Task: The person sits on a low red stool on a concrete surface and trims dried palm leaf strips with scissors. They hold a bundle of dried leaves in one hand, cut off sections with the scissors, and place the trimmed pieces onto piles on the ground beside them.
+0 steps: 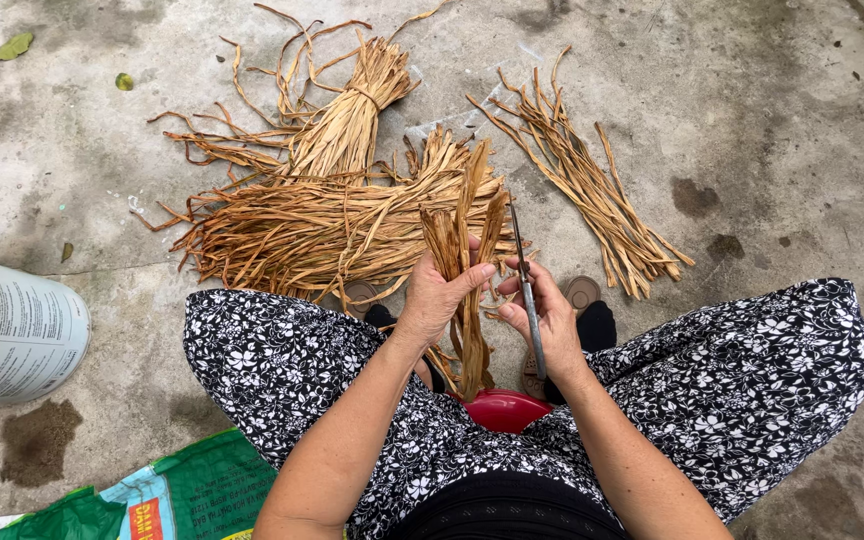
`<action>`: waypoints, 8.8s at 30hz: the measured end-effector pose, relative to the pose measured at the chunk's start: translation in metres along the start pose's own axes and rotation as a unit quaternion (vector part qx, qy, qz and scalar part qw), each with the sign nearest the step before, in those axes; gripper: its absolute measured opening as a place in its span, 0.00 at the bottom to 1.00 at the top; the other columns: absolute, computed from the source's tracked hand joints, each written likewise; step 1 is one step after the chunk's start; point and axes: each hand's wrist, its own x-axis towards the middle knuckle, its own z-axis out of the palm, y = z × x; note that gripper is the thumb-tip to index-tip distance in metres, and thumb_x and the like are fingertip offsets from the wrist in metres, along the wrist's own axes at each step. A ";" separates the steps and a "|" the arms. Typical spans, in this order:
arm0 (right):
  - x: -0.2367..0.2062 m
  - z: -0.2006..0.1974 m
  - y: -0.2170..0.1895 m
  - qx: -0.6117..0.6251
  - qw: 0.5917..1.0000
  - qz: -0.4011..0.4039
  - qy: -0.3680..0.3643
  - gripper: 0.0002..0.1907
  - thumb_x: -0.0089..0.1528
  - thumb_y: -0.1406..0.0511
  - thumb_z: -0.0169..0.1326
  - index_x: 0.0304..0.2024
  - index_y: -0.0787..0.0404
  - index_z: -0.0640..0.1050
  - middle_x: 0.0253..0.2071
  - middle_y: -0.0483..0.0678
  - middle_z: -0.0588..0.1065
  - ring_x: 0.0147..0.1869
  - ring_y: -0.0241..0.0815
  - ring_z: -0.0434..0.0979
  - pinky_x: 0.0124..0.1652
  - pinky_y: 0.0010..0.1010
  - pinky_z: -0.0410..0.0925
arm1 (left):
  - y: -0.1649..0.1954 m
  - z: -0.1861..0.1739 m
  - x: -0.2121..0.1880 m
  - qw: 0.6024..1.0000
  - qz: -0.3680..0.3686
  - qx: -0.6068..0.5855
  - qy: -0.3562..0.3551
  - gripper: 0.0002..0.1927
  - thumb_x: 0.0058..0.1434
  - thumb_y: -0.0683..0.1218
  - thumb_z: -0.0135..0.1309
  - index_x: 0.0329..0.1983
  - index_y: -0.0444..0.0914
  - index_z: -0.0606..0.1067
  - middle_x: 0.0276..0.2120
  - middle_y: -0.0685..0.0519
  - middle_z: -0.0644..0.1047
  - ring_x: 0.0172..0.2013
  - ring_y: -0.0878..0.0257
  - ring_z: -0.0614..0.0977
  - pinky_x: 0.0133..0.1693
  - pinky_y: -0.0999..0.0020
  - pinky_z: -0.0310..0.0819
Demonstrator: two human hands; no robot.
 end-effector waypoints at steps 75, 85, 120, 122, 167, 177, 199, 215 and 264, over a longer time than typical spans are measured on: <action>0.008 -0.017 -0.023 0.104 0.988 -0.016 0.117 0.24 0.62 0.76 0.61 0.60 0.61 0.72 0.41 0.44 0.75 0.43 0.31 0.76 0.39 0.24 0.72 | -0.011 0.015 -0.018 0.982 -0.126 -0.014 -0.138 0.28 0.66 0.49 0.58 0.68 0.38 0.69 0.41 0.55 0.76 0.37 0.72 0.80 0.40 0.71 0.84; 0.005 -0.015 -0.024 0.136 0.979 -0.020 0.151 0.25 0.63 0.71 0.60 0.60 0.59 0.68 0.44 0.47 0.77 0.47 0.32 0.78 0.43 0.25 0.74 | -0.006 0.012 -0.013 0.994 -0.079 0.041 -0.057 0.18 0.61 0.46 0.62 0.53 0.36 0.77 0.41 0.57 0.81 0.32 0.72 0.80 0.32 0.76 0.79; -0.002 -0.009 -0.022 0.044 0.994 -0.008 0.102 0.22 0.60 0.70 0.66 0.55 0.59 0.75 0.33 0.38 0.74 0.34 0.25 0.71 0.32 0.18 0.65 | 0.010 -0.005 0.002 0.984 -0.050 0.172 -0.007 0.25 0.64 0.48 0.61 0.62 0.38 0.71 0.29 0.53 0.77 0.18 0.72 0.72 0.20 0.74 0.67; -0.005 -0.005 -0.023 0.058 0.994 -0.004 0.088 0.22 0.61 0.71 0.63 0.57 0.58 0.73 0.38 0.40 0.77 0.39 0.26 0.74 0.36 0.18 0.68 | 0.004 0.002 0.001 0.950 -0.071 0.303 0.004 0.26 0.65 0.51 0.60 0.63 0.39 0.67 0.31 0.51 0.80 0.23 0.66 0.77 0.25 0.68 0.75; -0.006 0.010 -0.020 -0.199 0.978 0.006 0.058 0.34 0.55 0.53 0.68 0.60 0.56 0.72 0.42 0.43 0.79 0.42 0.34 0.79 0.43 0.29 0.73 | -0.040 -0.006 -0.002 0.997 -0.035 -0.072 -0.018 0.13 0.66 0.45 0.60 0.51 0.34 0.78 0.42 0.53 0.82 0.41 0.68 0.82 0.46 0.71 0.78; -0.008 0.014 -0.014 -0.107 0.991 -0.021 0.076 0.26 0.57 0.59 0.68 0.55 0.62 0.78 0.29 0.36 0.77 0.33 0.22 0.72 0.32 0.17 0.69 | -0.038 -0.004 -0.001 0.998 -0.036 -0.048 -0.010 0.13 0.67 0.45 0.60 0.51 0.34 0.79 0.40 0.54 0.82 0.41 0.69 0.81 0.45 0.72 0.78; 0.001 0.011 -0.002 0.042 0.990 -0.084 0.107 0.26 0.61 0.74 0.64 0.59 0.60 0.70 0.45 0.43 0.74 0.49 0.31 0.75 0.49 0.23 0.71 | -0.010 0.031 -0.027 0.923 0.057 0.372 -0.079 0.37 0.64 0.45 0.55 0.74 0.43 0.52 0.58 0.42 0.77 0.57 0.52 0.80 0.57 0.54 0.75; -0.002 0.001 -0.027 0.041 0.985 -0.015 0.168 0.19 0.63 0.74 0.59 0.56 0.59 0.72 0.38 0.38 0.70 0.40 0.27 0.69 0.41 0.20 0.68 | -0.021 0.016 -0.013 0.980 -0.009 0.196 -0.042 0.19 0.59 0.48 0.67 0.49 0.36 0.75 0.32 0.57 0.77 0.32 0.71 0.77 0.35 0.75 0.76; -0.007 -0.052 -0.080 -0.439 0.888 0.126 -0.051 0.36 0.47 0.57 0.74 0.60 0.45 0.81 0.31 0.44 0.77 0.34 0.36 0.75 0.36 0.28 0.71 | -0.006 0.011 -0.006 0.954 -0.056 0.288 -0.056 0.24 0.60 0.54 0.62 0.54 0.37 0.73 0.41 0.52 0.81 0.39 0.68 0.84 0.36 0.70 0.86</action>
